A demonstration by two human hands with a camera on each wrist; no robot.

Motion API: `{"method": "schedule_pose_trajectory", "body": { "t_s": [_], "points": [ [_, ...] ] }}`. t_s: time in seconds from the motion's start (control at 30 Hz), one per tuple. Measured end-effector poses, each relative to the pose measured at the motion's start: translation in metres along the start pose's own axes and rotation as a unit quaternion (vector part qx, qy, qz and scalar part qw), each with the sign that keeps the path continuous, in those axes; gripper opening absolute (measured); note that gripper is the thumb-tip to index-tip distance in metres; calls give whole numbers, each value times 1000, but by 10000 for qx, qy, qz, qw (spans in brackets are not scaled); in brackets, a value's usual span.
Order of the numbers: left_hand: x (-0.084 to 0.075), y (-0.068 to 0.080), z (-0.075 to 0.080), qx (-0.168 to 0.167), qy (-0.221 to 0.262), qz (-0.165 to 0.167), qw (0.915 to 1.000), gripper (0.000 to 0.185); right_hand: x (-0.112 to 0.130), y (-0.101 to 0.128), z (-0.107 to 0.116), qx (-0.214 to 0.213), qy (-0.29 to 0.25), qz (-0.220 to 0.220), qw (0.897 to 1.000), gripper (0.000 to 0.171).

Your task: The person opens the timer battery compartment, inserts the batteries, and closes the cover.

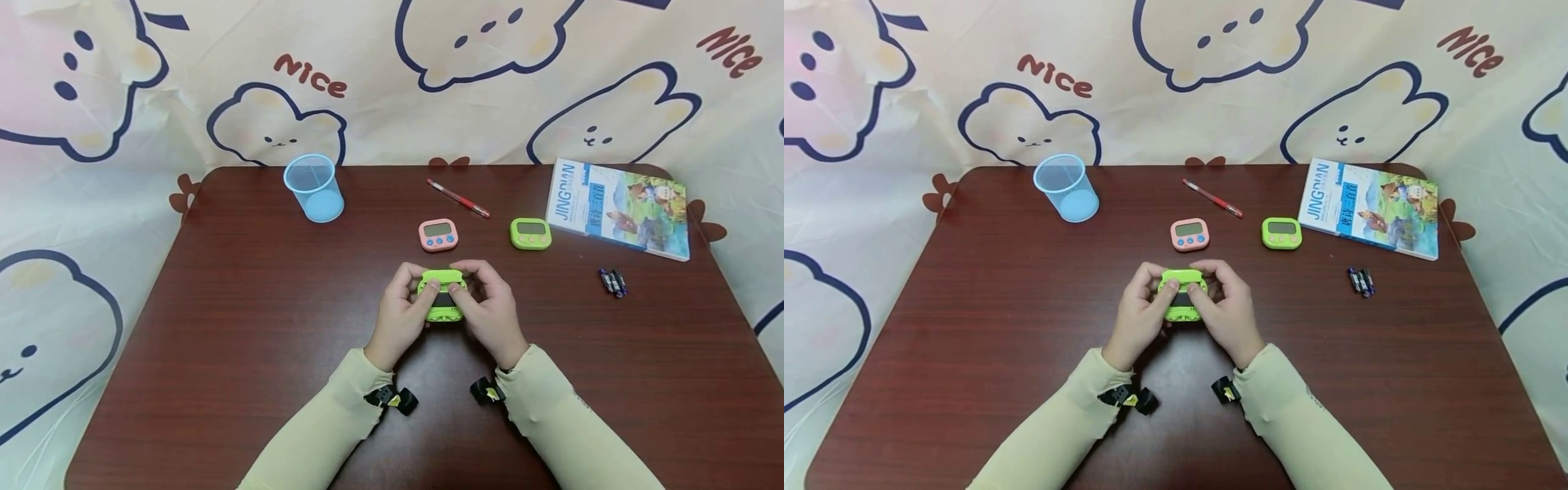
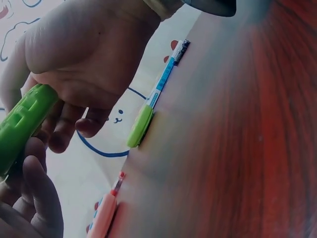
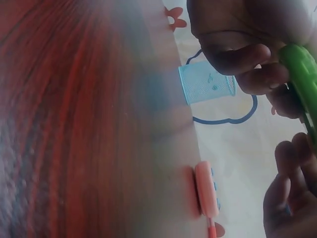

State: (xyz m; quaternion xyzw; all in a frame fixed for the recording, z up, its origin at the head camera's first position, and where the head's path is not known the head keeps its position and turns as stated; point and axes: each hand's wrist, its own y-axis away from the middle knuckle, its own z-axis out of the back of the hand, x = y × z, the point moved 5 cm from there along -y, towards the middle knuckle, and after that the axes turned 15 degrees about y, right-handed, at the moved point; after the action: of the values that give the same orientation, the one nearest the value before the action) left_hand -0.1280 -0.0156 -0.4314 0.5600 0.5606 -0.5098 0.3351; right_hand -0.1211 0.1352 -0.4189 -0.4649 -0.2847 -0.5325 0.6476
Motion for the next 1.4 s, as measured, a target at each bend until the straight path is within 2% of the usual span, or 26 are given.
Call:
{"method": "schedule_pose_trajectory", "body": {
  "t_s": [0.17, 0.3, 0.47, 0.67, 0.93, 1.17, 1.4],
  "points": [
    [1, -1, 1, 49, 100, -67, 9999, 9, 2, -2, 3, 26, 183, 75, 9998, 23],
    [3, -1, 3, 149, 229, -95, 9996, 10, 4, -7, 8, 322, 581, 219, 9976, 23],
    [5, -1, 5, 197, 450, -1, 9988, 13, 3, -12, 13, 656, 1113, 629, 9896, 23],
    [6, -1, 7, 196, 367, 14, 9991, 10, 2, -14, 14, 954, 1258, 793, 9843, 27],
    [9, 0, 7, 208, 378, 103, 9990, 12, -1, -12, 12, 769, 1368, 925, 9833, 25],
    [12, 0, 8, 543, 442, 259, 9972, 17, 0, -14, 20, 698, 1105, 713, 9889, 23],
    [20, -1, 8, 889, 554, 513, 9932, 23, -6, -15, 29, 737, 198, 13, 9971, 14]
  ]
}}
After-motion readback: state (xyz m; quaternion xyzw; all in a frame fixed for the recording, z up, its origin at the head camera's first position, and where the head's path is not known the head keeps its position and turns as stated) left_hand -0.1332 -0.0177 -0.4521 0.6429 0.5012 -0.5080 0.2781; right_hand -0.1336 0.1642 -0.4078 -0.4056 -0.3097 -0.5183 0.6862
